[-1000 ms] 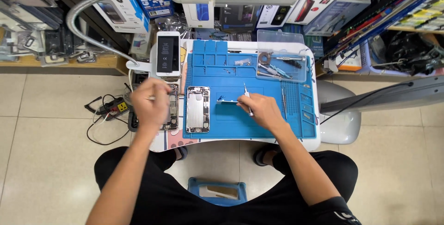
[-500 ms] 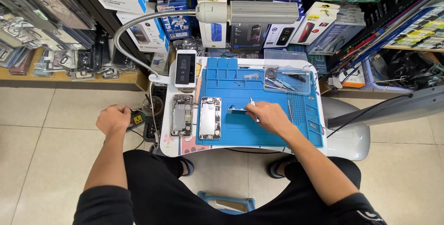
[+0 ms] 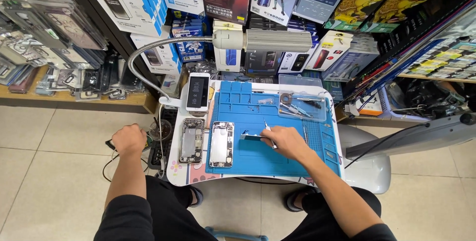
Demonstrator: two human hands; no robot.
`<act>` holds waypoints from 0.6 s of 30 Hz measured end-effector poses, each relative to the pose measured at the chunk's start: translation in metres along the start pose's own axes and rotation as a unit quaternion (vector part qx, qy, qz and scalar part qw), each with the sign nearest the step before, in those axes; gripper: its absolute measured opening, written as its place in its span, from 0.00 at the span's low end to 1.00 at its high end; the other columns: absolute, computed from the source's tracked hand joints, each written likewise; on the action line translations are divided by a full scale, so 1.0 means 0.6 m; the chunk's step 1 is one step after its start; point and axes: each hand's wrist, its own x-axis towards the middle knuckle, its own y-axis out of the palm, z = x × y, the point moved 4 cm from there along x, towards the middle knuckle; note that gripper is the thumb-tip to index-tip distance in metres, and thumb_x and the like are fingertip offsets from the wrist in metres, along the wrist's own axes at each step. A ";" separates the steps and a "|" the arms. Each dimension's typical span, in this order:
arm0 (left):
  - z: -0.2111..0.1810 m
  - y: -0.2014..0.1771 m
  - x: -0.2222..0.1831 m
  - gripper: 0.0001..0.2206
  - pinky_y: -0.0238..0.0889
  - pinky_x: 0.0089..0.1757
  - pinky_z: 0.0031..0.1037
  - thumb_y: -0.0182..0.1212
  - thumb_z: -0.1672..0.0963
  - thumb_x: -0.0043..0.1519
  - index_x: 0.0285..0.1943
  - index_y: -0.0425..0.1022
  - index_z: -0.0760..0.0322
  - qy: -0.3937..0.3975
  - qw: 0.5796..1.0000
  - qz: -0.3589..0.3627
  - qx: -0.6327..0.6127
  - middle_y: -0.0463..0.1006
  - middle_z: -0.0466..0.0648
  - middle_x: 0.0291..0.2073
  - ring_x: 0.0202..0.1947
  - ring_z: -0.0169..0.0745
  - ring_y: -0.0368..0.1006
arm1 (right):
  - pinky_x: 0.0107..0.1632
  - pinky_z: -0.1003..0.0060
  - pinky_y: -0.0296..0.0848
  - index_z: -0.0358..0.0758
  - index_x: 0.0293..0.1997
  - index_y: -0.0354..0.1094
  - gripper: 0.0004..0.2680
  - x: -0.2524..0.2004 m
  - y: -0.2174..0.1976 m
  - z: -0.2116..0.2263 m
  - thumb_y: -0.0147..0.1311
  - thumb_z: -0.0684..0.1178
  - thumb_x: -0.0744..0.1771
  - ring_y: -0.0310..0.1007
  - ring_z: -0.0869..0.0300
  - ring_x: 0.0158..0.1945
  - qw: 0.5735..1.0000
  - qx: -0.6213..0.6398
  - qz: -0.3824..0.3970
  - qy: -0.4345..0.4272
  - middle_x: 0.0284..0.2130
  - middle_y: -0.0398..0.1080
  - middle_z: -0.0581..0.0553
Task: The person is repairing a disassembled smartphone on a blue work mat. They use a screwdriver to tighten screws on a metal bracket and tweezers to handle small components and connectors. The person also flips the phone casing over to access different sides during the repair.
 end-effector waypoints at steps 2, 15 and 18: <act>-0.026 0.015 0.004 0.12 0.76 0.40 0.33 0.58 0.51 0.67 0.42 0.87 0.54 0.024 1.000 0.008 0.014 0.87 0.47 0.31 0.36 0.46 0.86 | 0.28 0.67 0.72 0.55 0.31 0.55 0.10 -0.001 -0.004 0.001 0.52 0.51 0.72 0.70 0.61 0.24 1.000 -0.001 0.002 0.002 0.18 0.58 0.56; -0.113 0.017 0.027 0.11 0.76 0.39 0.32 0.57 0.61 0.65 0.33 0.87 0.59 0.108 0.989 0.103 0.013 0.87 0.47 0.29 0.33 0.41 0.84 | 0.30 0.68 0.73 0.56 0.32 0.57 0.09 -0.001 0.001 -0.001 0.52 0.49 0.71 0.73 0.61 0.27 0.999 0.015 -0.007 0.040 0.19 0.62 0.56; -0.103 -0.011 0.014 0.11 0.75 0.37 0.32 0.59 0.61 0.65 0.33 0.87 0.61 0.082 0.990 0.110 -0.016 0.86 0.48 0.26 0.31 0.42 0.84 | 0.31 0.69 0.73 0.57 0.33 0.57 0.08 0.001 -0.001 -0.004 0.50 0.49 0.71 0.71 0.63 0.27 0.998 0.018 -0.003 0.052 0.19 0.60 0.57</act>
